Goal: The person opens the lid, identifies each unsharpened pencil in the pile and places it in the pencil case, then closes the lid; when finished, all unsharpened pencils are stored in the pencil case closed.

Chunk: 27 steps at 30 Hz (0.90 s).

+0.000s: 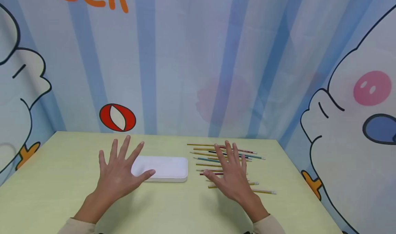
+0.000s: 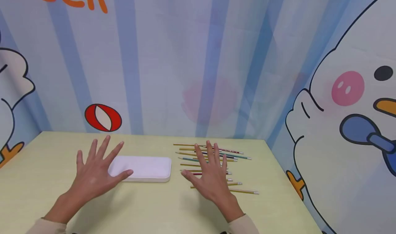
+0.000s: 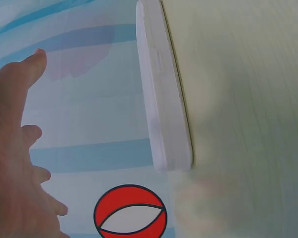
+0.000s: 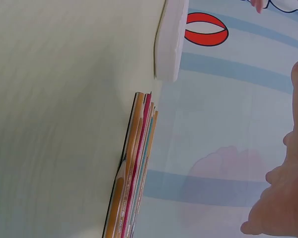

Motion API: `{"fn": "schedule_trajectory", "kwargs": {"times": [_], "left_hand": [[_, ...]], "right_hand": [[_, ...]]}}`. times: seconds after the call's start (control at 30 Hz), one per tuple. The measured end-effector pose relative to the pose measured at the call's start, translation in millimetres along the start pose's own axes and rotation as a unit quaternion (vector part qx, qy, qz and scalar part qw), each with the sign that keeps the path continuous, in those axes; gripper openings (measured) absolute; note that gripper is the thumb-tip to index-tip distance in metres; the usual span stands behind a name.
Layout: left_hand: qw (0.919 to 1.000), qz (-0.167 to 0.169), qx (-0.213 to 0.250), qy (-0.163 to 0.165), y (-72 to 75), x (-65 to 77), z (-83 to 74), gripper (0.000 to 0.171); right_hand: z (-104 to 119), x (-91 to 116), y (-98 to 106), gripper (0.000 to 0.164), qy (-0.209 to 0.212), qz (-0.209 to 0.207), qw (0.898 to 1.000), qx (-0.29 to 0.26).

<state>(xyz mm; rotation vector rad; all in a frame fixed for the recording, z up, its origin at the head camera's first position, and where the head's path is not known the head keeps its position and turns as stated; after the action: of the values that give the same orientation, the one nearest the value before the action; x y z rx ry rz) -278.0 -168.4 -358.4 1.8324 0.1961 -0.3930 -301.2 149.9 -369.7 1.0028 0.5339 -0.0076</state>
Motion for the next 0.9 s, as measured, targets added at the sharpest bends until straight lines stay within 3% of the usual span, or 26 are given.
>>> {"fn": "schedule_trajectory", "kwargs": {"times": [0.2,0.37,0.67,0.9], "left_hand": [[0.9982,0.041,0.041,0.011,-8.9,-4.6,9.8,0.091],[0.9936,0.069,0.09,-0.006,-18.2,-11.6,16.3,0.09],[0.9816,0.107,0.153,-0.04,-36.0,-22.3,31.6,0.088],[0.9668,0.147,0.204,-0.045,-54.5,-27.7,45.5,0.088]], "right_hand": [[1.5,-6.9,-0.4,0.088,0.014,0.016,1.0,-0.021],[5.0,-15.1,-3.6,0.091,0.037,0.064,0.996,-0.058],[15.8,-26.2,-33.8,0.094,0.029,0.189,0.97,-0.15],[30.9,-38.1,-53.2,0.097,0.051,0.227,0.96,-0.159]]}}
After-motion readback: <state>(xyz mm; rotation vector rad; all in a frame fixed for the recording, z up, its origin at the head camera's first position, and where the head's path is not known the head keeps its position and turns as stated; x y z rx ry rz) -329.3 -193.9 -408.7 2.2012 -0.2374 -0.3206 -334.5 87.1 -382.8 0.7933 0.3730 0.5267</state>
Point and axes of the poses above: each hand's wrist, its own x-axis away from the middle knuckle, its own y-axis out of the back of the hand, z = x × y, the point moved 7 cm from there along -x, towards the middle knuckle, and after that the axes turned 3 degrees about -x, right-handed, at the moved point
